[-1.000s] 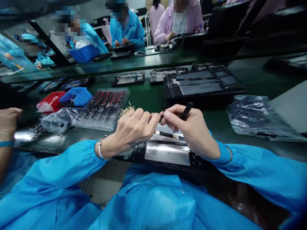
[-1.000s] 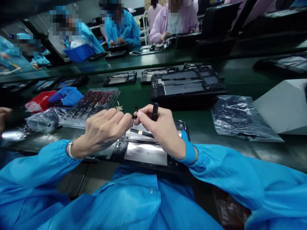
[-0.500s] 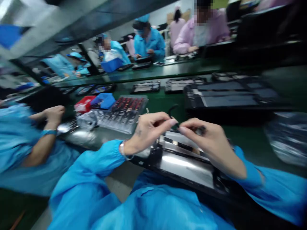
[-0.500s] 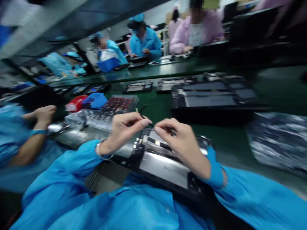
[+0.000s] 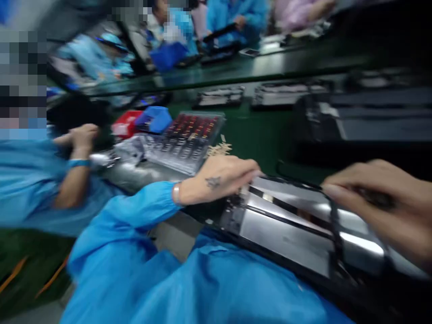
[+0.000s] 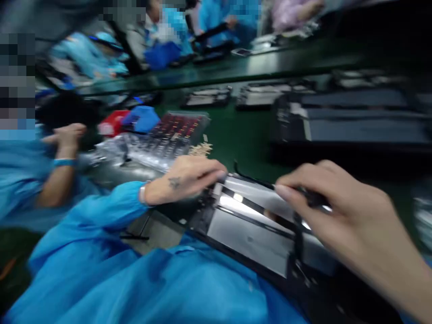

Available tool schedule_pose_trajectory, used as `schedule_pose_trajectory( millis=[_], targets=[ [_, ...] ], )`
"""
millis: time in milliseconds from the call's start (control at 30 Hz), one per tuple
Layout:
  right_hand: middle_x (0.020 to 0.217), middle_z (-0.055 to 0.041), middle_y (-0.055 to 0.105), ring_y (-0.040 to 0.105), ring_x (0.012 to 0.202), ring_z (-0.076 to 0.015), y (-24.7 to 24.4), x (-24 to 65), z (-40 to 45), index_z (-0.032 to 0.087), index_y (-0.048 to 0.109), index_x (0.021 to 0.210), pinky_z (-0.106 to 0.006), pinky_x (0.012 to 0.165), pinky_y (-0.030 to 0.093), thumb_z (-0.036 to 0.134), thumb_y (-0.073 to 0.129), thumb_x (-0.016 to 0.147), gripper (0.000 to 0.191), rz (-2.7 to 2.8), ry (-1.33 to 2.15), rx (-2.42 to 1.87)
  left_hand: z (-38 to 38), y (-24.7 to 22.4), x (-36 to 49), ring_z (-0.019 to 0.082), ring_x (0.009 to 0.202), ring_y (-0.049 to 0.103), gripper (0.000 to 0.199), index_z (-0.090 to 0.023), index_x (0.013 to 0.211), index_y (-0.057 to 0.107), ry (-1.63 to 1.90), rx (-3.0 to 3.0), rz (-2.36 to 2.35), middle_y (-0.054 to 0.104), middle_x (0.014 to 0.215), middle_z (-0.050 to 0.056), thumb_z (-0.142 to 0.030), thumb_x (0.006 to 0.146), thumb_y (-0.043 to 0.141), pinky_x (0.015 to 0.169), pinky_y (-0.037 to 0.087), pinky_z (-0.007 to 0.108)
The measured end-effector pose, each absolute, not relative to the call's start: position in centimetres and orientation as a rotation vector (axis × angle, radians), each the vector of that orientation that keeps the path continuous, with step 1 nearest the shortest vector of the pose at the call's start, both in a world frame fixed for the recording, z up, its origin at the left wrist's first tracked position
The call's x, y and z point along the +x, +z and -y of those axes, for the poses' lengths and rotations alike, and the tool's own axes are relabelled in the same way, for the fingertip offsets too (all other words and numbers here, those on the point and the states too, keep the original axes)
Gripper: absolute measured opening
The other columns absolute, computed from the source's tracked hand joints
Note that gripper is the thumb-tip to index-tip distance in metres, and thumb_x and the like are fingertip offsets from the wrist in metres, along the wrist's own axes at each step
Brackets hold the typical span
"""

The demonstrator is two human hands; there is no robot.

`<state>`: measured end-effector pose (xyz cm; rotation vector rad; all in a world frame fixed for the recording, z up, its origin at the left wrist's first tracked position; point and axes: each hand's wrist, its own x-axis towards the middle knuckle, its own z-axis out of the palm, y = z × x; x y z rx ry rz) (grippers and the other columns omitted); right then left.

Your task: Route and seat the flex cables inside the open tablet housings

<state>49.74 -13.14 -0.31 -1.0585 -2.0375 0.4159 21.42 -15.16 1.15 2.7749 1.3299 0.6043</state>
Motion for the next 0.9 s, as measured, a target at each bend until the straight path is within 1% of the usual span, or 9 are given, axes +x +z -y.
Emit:
schedule_pose_trajectory(
  millis=[67,167,300,467,567,633,700,800,900],
  targets=[
    [0.078,-0.0057,0.07,0.061,0.071,-0.02,0.9,50.9,13.5,0.031,0.071,0.079,-0.037,0.058,0.042,0.045,0.067,0.09,0.018,2.144,0.503,-1.031,14.0,0.6,20.9,0.014,0.08,0.07,0.024,-0.019,0.105,0.068,0.69,2.817,-1.289,0.075,0.089,0.002,-0.031,0.105,0.048,0.071,0.048,0.025],
    [0.079,-0.003,0.069,0.058,0.075,-0.018,1.3,52.2,13.4,0.024,0.068,0.079,-0.033,0.063,0.043,0.037,0.066,0.092,0.018,2.154,0.667,-1.122,12.1,0.0,20.7,0.016,0.075,0.07,0.02,-0.019,0.102,0.069,0.684,2.899,-1.199,0.075,0.085,0.003,-0.028,0.103,0.051,0.066,0.046,0.025],
    [0.081,-0.0019,0.068,0.056,0.079,-0.0182,0.4,53.1,13.5,0.024,0.068,0.081,-0.032,0.067,0.042,0.033,0.063,0.095,0.018,2.194,0.797,-1.253,10.8,-0.9,21.2,0.017,0.066,0.066,0.021,-0.02,0.103,0.069,0.685,2.935,-1.032,0.07,0.077,0.002,-0.03,0.102,0.05,0.059,0.042,0.027],
    [0.08,-0.0008,0.068,0.055,0.08,-0.0182,-0.3,53.3,13.1,0.023,0.068,0.078,-0.032,0.069,0.039,0.02,0.062,0.091,0.014,2.255,0.82,-1.299,10.1,-1.6,22.1,0.017,0.069,0.065,0.021,-0.02,0.106,0.068,0.678,2.911,-0.897,0.07,0.081,0.002,-0.03,0.102,0.05,0.06,0.044,0.027],
    [0.081,-0.0017,0.068,0.056,0.08,-0.0187,-0.3,53.2,12.7,0.022,0.067,0.078,-0.032,0.069,0.039,0.018,0.062,0.089,0.013,2.275,0.819,-1.357,9.7,-1.7,22.4,0.018,0.069,0.06,0.021,-0.017,0.104,0.068,0.702,2.937,-0.819,0.067,0.079,0.003,-0.028,0.102,0.05,0.059,0.042,0.029],
    [0.082,-0.0021,0.068,0.057,0.081,-0.0188,-0.1,53.2,12.6,0.022,0.067,0.079,-0.032,0.069,0.04,0.019,0.062,0.089,0.011,2.293,0.82,-1.399,9.6,-1.7,22.6,0.02,0.077,0.061,0.022,-0.017,0.106,0.068,0.684,2.95,-0.78,0.068,0.088,0.005,-0.027,0.102,0.048,0.064,0.045,0.031],
    [0.081,-0.0021,0.068,0.059,0.081,-0.0186,0.1,53.2,12.5,0.021,0.067,0.08,-0.031,0.069,0.041,0.019,0.061,0.089,0.011,2.325,0.818,-1.433,9.6,-1.7,22.7,0.023,0.094,0.063,0.024,-0.016,0.112,0.066,0.633,2.914,-0.749,0.068,0.107,0.009,-0.027,0.103,0.046,0.076,0.05,0.034],
    [0.08,-0.0021,0.067,0.06,0.081,-0.0184,0.3,53.2,12.5,0.021,0.067,0.08,-0.031,0.069,0.041,0.019,0.059,0.089,0.012,2.356,0.802,-1.473,9.6,-2.2,22.8,0.025,0.119,0.059,0.026,-0.015,0.121,0.06,0.551,2.816,-0.699,0.059,0.136,0.013,-0.027,0.105,0.043,0.094,0.052,0.037],
    [0.079,-0.0024,0.067,0.061,0.08,-0.0187,0.4,53.0,12.4,0.021,0.068,0.08,-0.031,0.07,0.041,0.019,0.059,0.088,0.012,2.365,0.78,-1.501,9.6,-2.9,22.8,0.023,0.127,0.056,0.028,-0.018,0.126,0.057,0.486,2.774,-0.675,0.051,0.148,0.011,-0.03,0.105,0.044,0.099,0.052,0.035]
  ],
)
